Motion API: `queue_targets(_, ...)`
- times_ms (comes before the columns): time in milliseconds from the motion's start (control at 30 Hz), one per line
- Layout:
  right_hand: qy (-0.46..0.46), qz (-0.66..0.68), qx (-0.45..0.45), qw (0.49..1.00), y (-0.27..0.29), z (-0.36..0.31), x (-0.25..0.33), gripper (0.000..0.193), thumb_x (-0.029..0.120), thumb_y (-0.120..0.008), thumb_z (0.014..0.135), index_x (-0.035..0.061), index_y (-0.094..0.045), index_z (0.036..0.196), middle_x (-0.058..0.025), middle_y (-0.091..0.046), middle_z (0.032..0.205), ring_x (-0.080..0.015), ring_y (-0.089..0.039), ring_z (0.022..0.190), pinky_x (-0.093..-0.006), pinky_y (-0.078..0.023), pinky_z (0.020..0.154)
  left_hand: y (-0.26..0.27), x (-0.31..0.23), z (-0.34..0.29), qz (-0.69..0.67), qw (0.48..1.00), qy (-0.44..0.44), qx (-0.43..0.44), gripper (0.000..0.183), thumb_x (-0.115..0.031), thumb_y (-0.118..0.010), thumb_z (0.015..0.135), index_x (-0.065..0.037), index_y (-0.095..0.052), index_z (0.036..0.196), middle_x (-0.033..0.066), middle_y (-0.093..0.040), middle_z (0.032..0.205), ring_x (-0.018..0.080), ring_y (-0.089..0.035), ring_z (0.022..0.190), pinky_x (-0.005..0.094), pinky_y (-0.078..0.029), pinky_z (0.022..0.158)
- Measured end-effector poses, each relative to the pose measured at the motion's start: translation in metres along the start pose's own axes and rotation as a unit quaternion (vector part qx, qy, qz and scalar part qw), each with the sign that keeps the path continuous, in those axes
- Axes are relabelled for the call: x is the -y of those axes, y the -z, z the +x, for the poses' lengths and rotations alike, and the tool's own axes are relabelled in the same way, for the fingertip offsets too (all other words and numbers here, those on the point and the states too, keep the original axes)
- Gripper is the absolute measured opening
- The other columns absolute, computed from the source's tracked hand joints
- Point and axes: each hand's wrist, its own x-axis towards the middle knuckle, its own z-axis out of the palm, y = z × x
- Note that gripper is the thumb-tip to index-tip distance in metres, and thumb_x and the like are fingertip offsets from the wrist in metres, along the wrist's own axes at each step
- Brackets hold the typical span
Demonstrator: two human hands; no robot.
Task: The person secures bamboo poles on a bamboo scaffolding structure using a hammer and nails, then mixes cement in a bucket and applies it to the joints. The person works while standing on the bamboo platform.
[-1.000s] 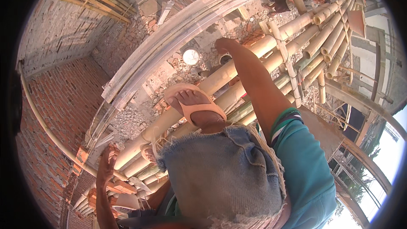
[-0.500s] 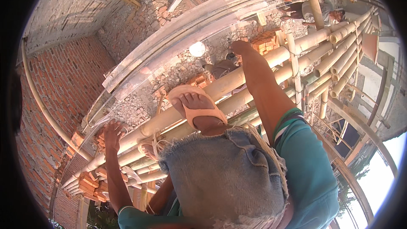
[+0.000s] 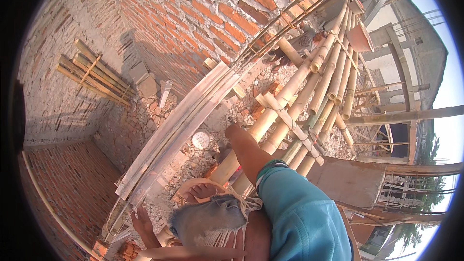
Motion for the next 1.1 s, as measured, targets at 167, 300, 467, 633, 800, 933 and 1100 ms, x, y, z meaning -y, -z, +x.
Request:
queue_targets(167, 0.127, -0.03, -0.08, 0.988, 0.003, 0.01, -0.021, 0.028, 0.029, -0.066, 0.09, 0.0106, -0.076, 0.109, -0.0169, -0.076, 0.11, -0.0363, -0.073, 0.102, -0.0516, -0.057, 0.084, 0.0, 0.015, 0.002, -0.045, 0.998, -0.006, -0.052, 0.02, -0.017, -0.063, 0.105, -0.003, -0.063, 0.118, 0.0131, -0.065, 0.111, 0.0279, -0.068, 0.104, 0.0377, -0.065, 0.09)
queue_targets(300, 0.301, -0.001, -0.19, 0.934, 0.031, -0.007, -0.005, 0.026, 0.023, -0.058, 0.097, -0.0003, -0.069, 0.101, -0.0231, -0.07, 0.097, -0.0409, -0.068, 0.094, -0.0495, -0.053, 0.082, -0.01, 0.028, -0.011, -0.008, 0.987, -0.092, -0.127, 0.018, -0.021, -0.075, 0.097, -0.01, -0.065, 0.108, 0.002, -0.066, 0.094, 0.0167, -0.066, 0.083, 0.0346, -0.06, 0.07)
queue_targets(467, 0.269, 0.167, -0.158, 0.935, 0.067, -0.086, 0.037, 0.03, 0.031, -0.063, 0.1, 0.0056, -0.072, 0.115, -0.024, -0.072, 0.11, -0.0421, -0.068, 0.105, -0.0494, -0.053, 0.09, -0.035, 0.014, -0.024, -0.045, 0.956, -0.237, -0.167, 0.021, -0.026, -0.076, 0.097, -0.01, -0.065, 0.107, 0.0025, -0.068, 0.09, 0.0154, -0.065, 0.076, 0.0337, -0.056, 0.062)
queue_targets(633, 0.329, 0.178, -0.218, 0.901, 0.074, -0.159, 0.069, 0.029, 0.026, -0.065, 0.099, 0.0026, -0.071, 0.115, -0.0243, -0.072, 0.108, -0.0438, -0.069, 0.101, -0.0489, -0.053, 0.088, -0.025, -0.008, -0.001, -0.113, 0.947, -0.189, -0.235, 0.022, -0.025, -0.077, 0.097, -0.008, -0.066, 0.105, 0.0029, -0.067, 0.088, 0.0163, -0.064, 0.072, 0.0324, -0.053, 0.057)
queue_targets(800, 0.332, 0.199, -0.234, 0.892, 0.071, -0.195, 0.085, 0.027, 0.023, -0.066, 0.099, 0.0006, -0.071, 0.113, -0.0248, -0.071, 0.109, -0.0443, -0.068, 0.099, -0.0498, -0.052, 0.087, 0.002, -0.041, 0.038, -0.109, 0.942, -0.19, -0.254, 0.026, -0.025, -0.078, 0.095, -0.004, -0.065, 0.1, 0.0052, -0.067, 0.085, 0.0174, -0.062, 0.064, 0.033, -0.049, 0.05)
queue_targets(933, 0.348, 0.206, -0.245, 0.881, 0.059, -0.215, 0.093, 0.027, 0.021, -0.064, 0.1, -0.0005, -0.07, 0.115, -0.0242, -0.072, 0.103, -0.0425, -0.069, 0.092, -0.0487, -0.053, 0.083, 0.003, -0.054, 0.045, -0.032, 0.938, -0.157, -0.308, 0.031, -0.024, -0.081, 0.092, 0.001, -0.063, 0.093, 0.0109, -0.065, 0.074, 0.0193, -0.058, 0.053, 0.0361, -0.046, 0.044)
queue_targets(1100, 0.337, 0.256, -0.222, 0.879, 0.04, -0.224, 0.099, 0.03, 0.022, -0.063, 0.1, -0.0012, -0.07, 0.117, -0.0252, -0.072, 0.102, -0.0398, -0.071, 0.088, -0.0453, -0.055, 0.078, 0.006, -0.063, 0.046, 0.065, 0.934, -0.177, -0.304, 0.032, -0.019, -0.082, 0.086, 0.005, -0.061, 0.088, 0.0147, -0.063, 0.071, 0.0232, -0.058, 0.051, 0.0384, -0.047, 0.043)
